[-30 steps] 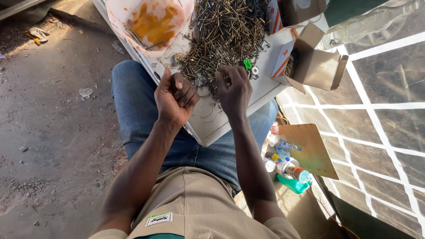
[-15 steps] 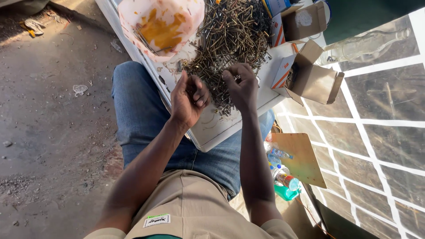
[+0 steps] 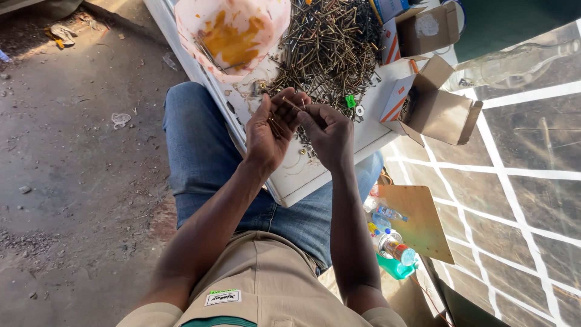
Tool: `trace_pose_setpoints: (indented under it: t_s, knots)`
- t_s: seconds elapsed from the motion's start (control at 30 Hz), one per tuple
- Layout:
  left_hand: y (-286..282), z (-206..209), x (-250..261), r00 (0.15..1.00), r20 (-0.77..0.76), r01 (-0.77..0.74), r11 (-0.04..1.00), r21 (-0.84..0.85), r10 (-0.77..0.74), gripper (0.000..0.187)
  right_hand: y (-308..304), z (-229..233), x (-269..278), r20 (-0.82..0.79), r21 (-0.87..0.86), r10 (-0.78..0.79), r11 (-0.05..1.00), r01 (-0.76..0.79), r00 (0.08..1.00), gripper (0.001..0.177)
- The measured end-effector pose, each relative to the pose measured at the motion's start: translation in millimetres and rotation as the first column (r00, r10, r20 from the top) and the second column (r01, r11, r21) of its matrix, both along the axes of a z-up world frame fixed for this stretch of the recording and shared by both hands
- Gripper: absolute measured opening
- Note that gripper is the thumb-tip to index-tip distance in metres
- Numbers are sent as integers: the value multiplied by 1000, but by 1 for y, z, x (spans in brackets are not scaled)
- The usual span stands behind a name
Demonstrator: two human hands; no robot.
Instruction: Sorting through a pile of small metal nails on a white board
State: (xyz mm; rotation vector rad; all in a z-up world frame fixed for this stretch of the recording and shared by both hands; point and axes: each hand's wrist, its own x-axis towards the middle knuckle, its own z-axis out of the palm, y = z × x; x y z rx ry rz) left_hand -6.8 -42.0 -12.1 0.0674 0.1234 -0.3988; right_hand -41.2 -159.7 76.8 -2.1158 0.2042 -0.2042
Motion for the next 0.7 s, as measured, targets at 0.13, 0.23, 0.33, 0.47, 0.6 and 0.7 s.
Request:
trace_pose_setpoints:
  t_s: [0.13,0.23,0.33,0.47,0.6,0.7]
  knots:
    - [-3,-10,0,1000,11,-3,1000,27,3,42,10,3,-3,-9,-53,-1,999,1,1000,10]
    - [-5,-14,1,1000,14,-20,996,83,19,34,9,3,-3,23,10,7,1000,-7,1000,12]
    - [-3,-9,0,1000,3,-11,998,65,10,32,4,6,-6,32,50,-24,999,22,999,12]
    - [0,-2,0,1000,7,1,999,48,-1,33,5,5,-6,13,256,-22,966,18,1000,14]
    - [-3,-14,1,1000,-1,16,1000,27,-16,35,11,-5,0,11,214,29,976,-31,1000,16]
    - [-3,-20,4,999,-16,46,998,36,-45,42,25,-2,2,-17,-217,-66,974,61,998,24]
